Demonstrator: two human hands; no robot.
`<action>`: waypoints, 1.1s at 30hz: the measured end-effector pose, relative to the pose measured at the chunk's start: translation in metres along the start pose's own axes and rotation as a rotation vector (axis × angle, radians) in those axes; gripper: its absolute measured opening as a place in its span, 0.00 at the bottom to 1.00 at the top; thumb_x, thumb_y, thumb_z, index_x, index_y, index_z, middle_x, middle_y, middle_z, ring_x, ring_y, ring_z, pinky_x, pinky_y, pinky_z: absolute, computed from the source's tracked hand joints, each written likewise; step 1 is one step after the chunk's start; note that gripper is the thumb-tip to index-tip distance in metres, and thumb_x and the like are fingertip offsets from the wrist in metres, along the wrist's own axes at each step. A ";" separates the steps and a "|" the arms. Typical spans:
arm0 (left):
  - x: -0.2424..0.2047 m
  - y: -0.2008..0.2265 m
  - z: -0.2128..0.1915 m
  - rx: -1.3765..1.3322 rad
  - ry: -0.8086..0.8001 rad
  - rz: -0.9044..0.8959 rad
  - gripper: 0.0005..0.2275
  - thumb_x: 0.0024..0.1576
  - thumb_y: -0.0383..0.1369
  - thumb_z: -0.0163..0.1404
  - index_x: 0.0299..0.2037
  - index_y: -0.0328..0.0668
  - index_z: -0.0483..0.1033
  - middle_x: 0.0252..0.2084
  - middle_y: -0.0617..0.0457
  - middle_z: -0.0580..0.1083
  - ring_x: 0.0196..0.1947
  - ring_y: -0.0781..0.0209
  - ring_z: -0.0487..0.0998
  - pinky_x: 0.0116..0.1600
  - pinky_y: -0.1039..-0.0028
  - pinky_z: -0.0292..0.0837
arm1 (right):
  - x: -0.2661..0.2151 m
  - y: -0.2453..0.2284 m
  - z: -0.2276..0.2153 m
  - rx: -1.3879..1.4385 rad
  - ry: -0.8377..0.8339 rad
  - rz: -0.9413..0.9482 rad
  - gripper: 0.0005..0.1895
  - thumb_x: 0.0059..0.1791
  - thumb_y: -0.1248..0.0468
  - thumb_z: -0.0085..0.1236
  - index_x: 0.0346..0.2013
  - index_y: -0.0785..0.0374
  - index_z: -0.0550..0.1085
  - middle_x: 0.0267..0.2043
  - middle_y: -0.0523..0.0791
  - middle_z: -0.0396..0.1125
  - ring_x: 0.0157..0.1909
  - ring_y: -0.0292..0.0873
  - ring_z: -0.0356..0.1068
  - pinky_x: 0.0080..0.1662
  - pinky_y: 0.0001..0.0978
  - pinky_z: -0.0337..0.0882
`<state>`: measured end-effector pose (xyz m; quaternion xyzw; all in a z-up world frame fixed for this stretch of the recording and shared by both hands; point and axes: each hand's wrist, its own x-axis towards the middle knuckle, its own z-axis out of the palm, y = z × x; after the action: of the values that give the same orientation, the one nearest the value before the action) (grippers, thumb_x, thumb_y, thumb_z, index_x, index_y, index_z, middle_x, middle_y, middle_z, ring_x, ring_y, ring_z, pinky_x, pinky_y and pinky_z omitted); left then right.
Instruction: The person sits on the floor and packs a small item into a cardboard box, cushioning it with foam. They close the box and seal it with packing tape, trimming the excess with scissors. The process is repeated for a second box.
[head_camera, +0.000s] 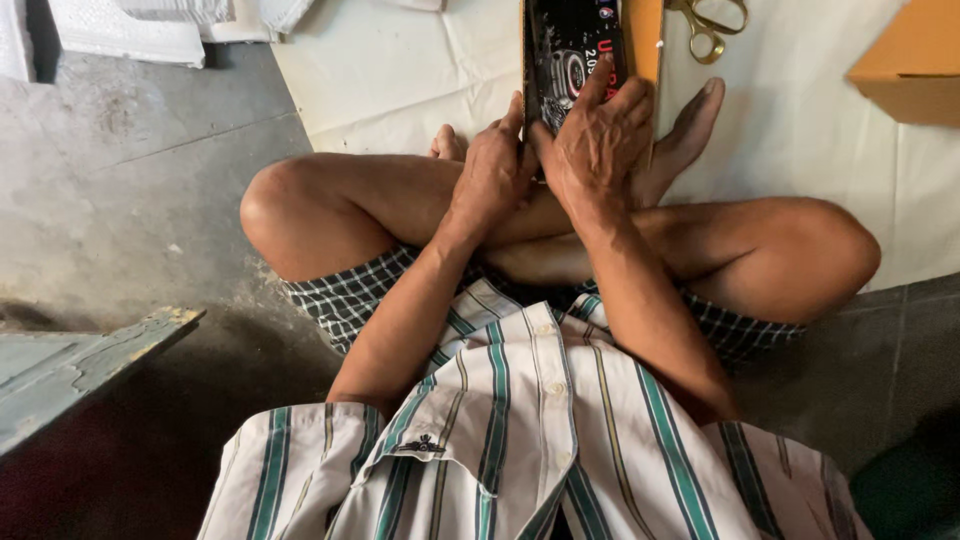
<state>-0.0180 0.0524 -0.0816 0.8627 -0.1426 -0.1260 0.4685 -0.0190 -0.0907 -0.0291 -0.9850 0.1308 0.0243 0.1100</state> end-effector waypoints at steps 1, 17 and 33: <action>0.002 0.005 -0.002 -0.002 0.007 0.009 0.28 0.58 0.28 0.50 0.68 0.21 0.57 0.42 0.29 0.77 0.40 0.34 0.79 0.47 0.54 0.74 | -0.003 0.004 0.001 0.014 -0.007 0.001 0.56 0.42 0.44 0.74 0.67 0.76 0.55 0.60 0.69 0.52 0.63 0.71 0.52 0.60 0.62 0.56; 0.000 0.062 -0.008 0.917 0.158 0.485 0.16 0.52 0.31 0.53 0.51 0.40 0.77 0.51 0.45 0.75 0.58 0.46 0.75 0.62 0.61 0.63 | -0.034 0.088 -0.039 0.302 -0.067 -0.333 0.13 0.57 0.69 0.52 0.54 0.69 0.78 0.61 0.52 0.69 0.72 0.55 0.62 0.79 0.55 0.49; 0.070 0.014 0.101 1.113 -0.299 0.415 0.13 0.51 0.39 0.51 0.39 0.45 0.83 0.45 0.44 0.80 0.47 0.46 0.78 0.39 0.64 0.73 | -0.040 0.110 -0.028 0.013 0.167 -0.628 0.09 0.54 0.72 0.59 0.29 0.70 0.74 0.56 0.48 0.60 0.77 0.60 0.52 0.77 0.73 0.43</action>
<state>0.0095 -0.0583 -0.1291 0.9052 -0.4163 -0.0586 -0.0628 -0.0862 -0.1899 -0.0220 -0.9751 -0.1706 -0.0924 0.1074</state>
